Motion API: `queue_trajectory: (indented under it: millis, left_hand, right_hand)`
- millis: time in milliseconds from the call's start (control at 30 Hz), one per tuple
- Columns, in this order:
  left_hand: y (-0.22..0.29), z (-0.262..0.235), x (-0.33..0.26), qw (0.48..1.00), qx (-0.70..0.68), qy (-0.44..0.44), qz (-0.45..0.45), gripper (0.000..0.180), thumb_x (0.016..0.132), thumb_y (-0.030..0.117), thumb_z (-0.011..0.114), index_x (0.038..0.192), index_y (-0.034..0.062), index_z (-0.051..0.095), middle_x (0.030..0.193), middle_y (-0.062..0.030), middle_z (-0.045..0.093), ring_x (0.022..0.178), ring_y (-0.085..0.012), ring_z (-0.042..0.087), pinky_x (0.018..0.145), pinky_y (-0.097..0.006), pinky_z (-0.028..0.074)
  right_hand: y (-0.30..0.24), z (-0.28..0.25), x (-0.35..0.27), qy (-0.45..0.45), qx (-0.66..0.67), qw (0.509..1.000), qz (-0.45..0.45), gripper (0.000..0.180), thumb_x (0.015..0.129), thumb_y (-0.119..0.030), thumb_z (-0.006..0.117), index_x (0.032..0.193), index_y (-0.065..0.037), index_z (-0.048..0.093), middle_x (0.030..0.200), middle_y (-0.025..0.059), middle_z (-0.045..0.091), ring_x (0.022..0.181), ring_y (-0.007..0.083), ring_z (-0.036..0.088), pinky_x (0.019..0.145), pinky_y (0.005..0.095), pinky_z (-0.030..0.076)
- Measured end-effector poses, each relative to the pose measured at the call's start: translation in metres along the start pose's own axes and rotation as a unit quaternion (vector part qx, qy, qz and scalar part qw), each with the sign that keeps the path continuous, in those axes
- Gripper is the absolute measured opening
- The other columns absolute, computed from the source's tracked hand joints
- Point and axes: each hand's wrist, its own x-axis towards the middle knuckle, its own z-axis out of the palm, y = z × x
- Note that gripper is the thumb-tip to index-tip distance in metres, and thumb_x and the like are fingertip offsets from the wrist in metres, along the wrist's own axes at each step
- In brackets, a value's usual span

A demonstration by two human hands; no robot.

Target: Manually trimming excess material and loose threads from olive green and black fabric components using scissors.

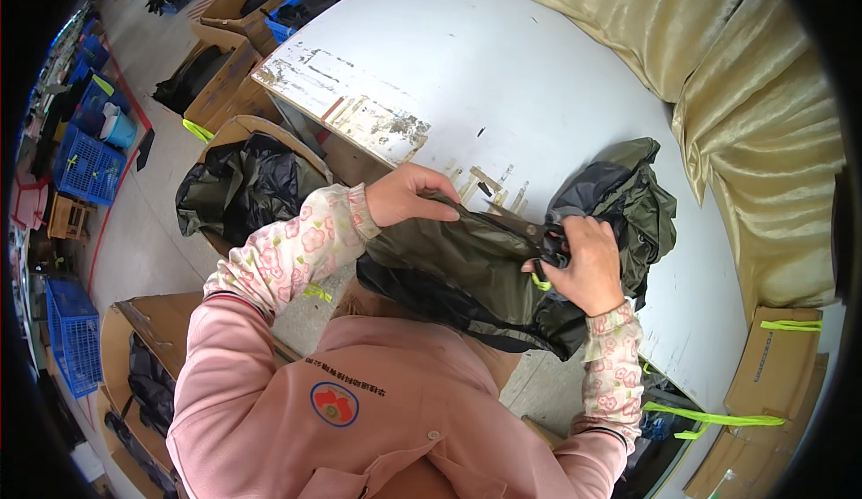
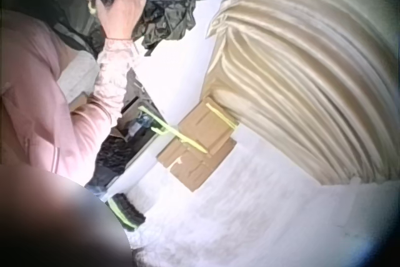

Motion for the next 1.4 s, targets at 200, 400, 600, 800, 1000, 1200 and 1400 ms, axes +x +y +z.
queue_trajectory:
  millis: [200, 400, 600, 800, 1000, 1200, 1400]
  left_hand:
    - [-0.001, 0.006, 0.001, 0.999, -0.037, -0.005, 0.021, 0.012, 0.081, 0.003, 0.067, 0.092, 0.0001, 0.063, 0.084, 0.001, 0.062, 0.08, -0.0038, 0.055, 0.071, -0.02, 0.044]
    - [0.0, 0.006, 0.002, 0.999, -0.036, -0.013, 0.028, 0.011, 0.081, 0.003, 0.067, 0.091, 0.0003, 0.063, 0.084, 0.0014, 0.062, 0.078, -0.0037, 0.054, 0.071, -0.02, 0.043]
    - [-0.001, 0.008, 0.0, 0.999, -0.039, -0.01, 0.017, 0.012, 0.081, 0.004, 0.067, 0.092, -0.0002, 0.063, 0.084, 0.0013, 0.062, 0.079, -0.0039, 0.054, 0.071, -0.02, 0.044]
    - [-0.003, -0.003, 0.01, 0.998, -0.033, 0.028, 0.035, 0.012, 0.08, -0.002, 0.066, 0.092, 0.0007, 0.063, 0.086, -0.0005, 0.064, 0.081, -0.0055, 0.058, 0.073, -0.02, 0.046]
    - [0.044, -0.065, 0.062, 0.915, 0.275, 0.228, 0.186, 0.015, 0.083, 0.01, 0.064, 0.096, 0.0025, 0.062, 0.09, -0.002, 0.064, 0.082, -0.0108, 0.059, 0.075, -0.024, 0.046]
    - [0.014, 0.014, 0.079, 0.732, 0.552, 0.105, 0.384, 0.032, 0.072, 0.017, 0.068, 0.103, 0.011, 0.059, 0.106, -0.0094, 0.054, 0.101, -0.03, 0.05, 0.087, -0.041, 0.038]
    - [-0.073, 0.066, 0.043, 0.742, 0.581, -0.134, 0.306, 0.031, 0.068, 0.023, 0.071, 0.094, 0.0133, 0.057, 0.1, -0.0076, 0.05, 0.1, -0.0264, 0.049, 0.086, -0.041, 0.036]
  right_hand:
    - [-0.009, 0.006, 0.017, -0.034, -0.004, 0.999, -0.036, 0.047, 0.056, -0.038, 0.082, 0.072, -0.005, 0.052, 0.068, 0.0075, 0.052, 0.069, 0.0262, 0.05, 0.065, 0.0357, 0.035]
    - [-0.008, 0.008, 0.018, -0.052, 0.001, 0.998, -0.027, 0.045, 0.056, -0.037, 0.082, 0.069, -0.006, 0.052, 0.064, 0.0073, 0.054, 0.065, 0.0265, 0.052, 0.065, 0.036, 0.036]
    - [-0.004, 0.009, 0.012, -0.072, -0.004, 0.997, -0.014, 0.043, 0.058, -0.035, 0.081, 0.069, -0.006, 0.052, 0.062, 0.0092, 0.053, 0.063, 0.0284, 0.053, 0.064, 0.0365, 0.037]
    - [0.011, -0.002, -0.001, 0.017, 0.015, 0.999, 0.031, 0.038, 0.056, -0.027, 0.082, 0.075, -0.005, 0.056, 0.067, 0.01, 0.057, 0.064, 0.0302, 0.054, 0.064, 0.0366, 0.039]
    - [0.032, -0.017, -0.041, 0.114, 0.152, 0.951, 0.246, 0.016, 0.076, 0.0, 0.069, 0.079, 0.0, 0.053, 0.07, 0.0052, 0.059, 0.058, 0.0117, 0.055, 0.054, 0.0254, 0.044]
    - [0.04, 0.039, -0.123, 0.059, 0.35, 0.862, 0.361, 0.021, 0.074, 0.014, 0.058, 0.088, 0.001, 0.05, 0.075, 0.0059, 0.06, 0.078, 0.0174, 0.067, 0.065, 0.0269, 0.052]
    - [0.009, 0.099, -0.146, 0.045, 0.142, 0.919, 0.364, 0.018, 0.074, 0.008, 0.06, 0.086, 0.001, 0.048, 0.071, 0.0133, 0.059, 0.071, 0.0255, 0.067, 0.059, 0.0348, 0.05]
